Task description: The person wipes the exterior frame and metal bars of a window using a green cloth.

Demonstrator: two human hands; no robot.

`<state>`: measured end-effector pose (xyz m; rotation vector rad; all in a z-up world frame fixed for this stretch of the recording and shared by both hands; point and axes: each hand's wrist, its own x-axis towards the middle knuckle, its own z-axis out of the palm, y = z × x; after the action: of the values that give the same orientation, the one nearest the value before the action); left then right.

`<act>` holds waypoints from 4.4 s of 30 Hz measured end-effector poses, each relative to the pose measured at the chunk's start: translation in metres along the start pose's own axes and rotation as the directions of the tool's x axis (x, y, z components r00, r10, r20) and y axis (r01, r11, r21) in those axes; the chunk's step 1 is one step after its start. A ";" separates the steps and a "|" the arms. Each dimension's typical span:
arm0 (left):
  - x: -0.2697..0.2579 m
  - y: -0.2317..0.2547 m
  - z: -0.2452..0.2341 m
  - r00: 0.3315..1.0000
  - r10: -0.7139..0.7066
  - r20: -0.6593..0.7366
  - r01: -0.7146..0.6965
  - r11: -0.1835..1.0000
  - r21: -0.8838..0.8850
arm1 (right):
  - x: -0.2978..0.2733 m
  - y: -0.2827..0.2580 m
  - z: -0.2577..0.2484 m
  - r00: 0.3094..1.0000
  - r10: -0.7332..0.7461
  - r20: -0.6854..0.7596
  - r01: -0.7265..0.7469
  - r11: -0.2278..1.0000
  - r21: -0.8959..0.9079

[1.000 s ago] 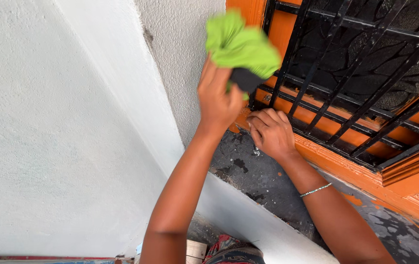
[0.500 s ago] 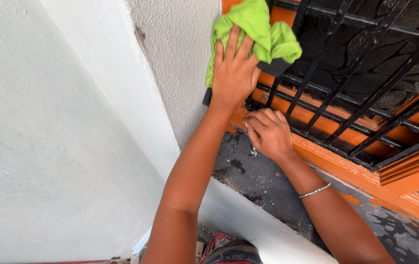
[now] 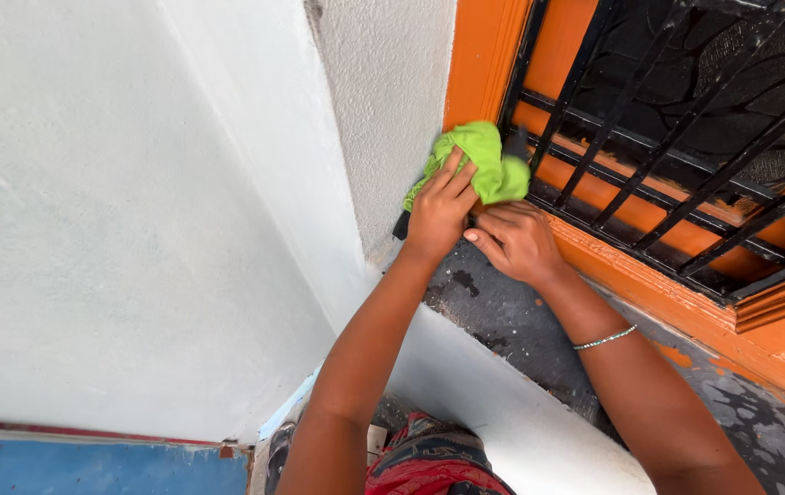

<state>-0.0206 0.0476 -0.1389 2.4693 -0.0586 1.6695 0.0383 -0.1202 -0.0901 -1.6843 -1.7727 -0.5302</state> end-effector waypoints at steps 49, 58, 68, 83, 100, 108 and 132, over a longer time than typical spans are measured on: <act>-0.009 0.061 -0.035 0.942 -0.323 0.092 0.323 0.946 0.016 | -0.044 -0.094 -0.133 0.907 -0.030 0.420 0.045 0.999 -0.025; -0.038 0.197 0.002 0.859 -0.319 0.401 0.504 0.666 -0.549 | -0.075 -0.065 -0.193 0.896 0.138 0.422 -0.002 0.952 -0.307; 0.005 0.177 -0.045 0.871 -0.230 0.433 0.463 0.095 -0.881 | -0.058 -0.086 -0.245 0.948 0.284 0.144 -0.262 0.953 -0.153; -0.038 0.126 -0.027 0.735 -0.674 -0.080 0.647 0.731 -0.216 | -0.094 -0.009 -0.080 0.856 -0.016 0.517 0.185 0.943 -0.277; -0.049 0.121 -0.033 0.644 -0.753 -0.136 0.734 0.658 -0.169 | 0.007 0.016 0.050 0.908 -0.069 0.414 0.079 0.997 -0.006; -0.041 0.123 -0.050 0.699 -0.715 0.020 0.707 0.686 -0.174 | -0.023 0.007 0.026 0.957 0.059 0.284 -0.061 0.998 -0.002; -0.018 0.091 -0.081 0.767 -0.612 0.193 0.634 0.675 -0.378 | -0.037 -0.003 -0.066 0.785 0.251 0.567 0.327 0.610 -0.722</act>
<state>-0.1126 -0.0306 -0.1161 1.8832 0.3490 1.1381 0.0459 -0.1920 -0.0673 -2.7105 -2.2127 -0.9841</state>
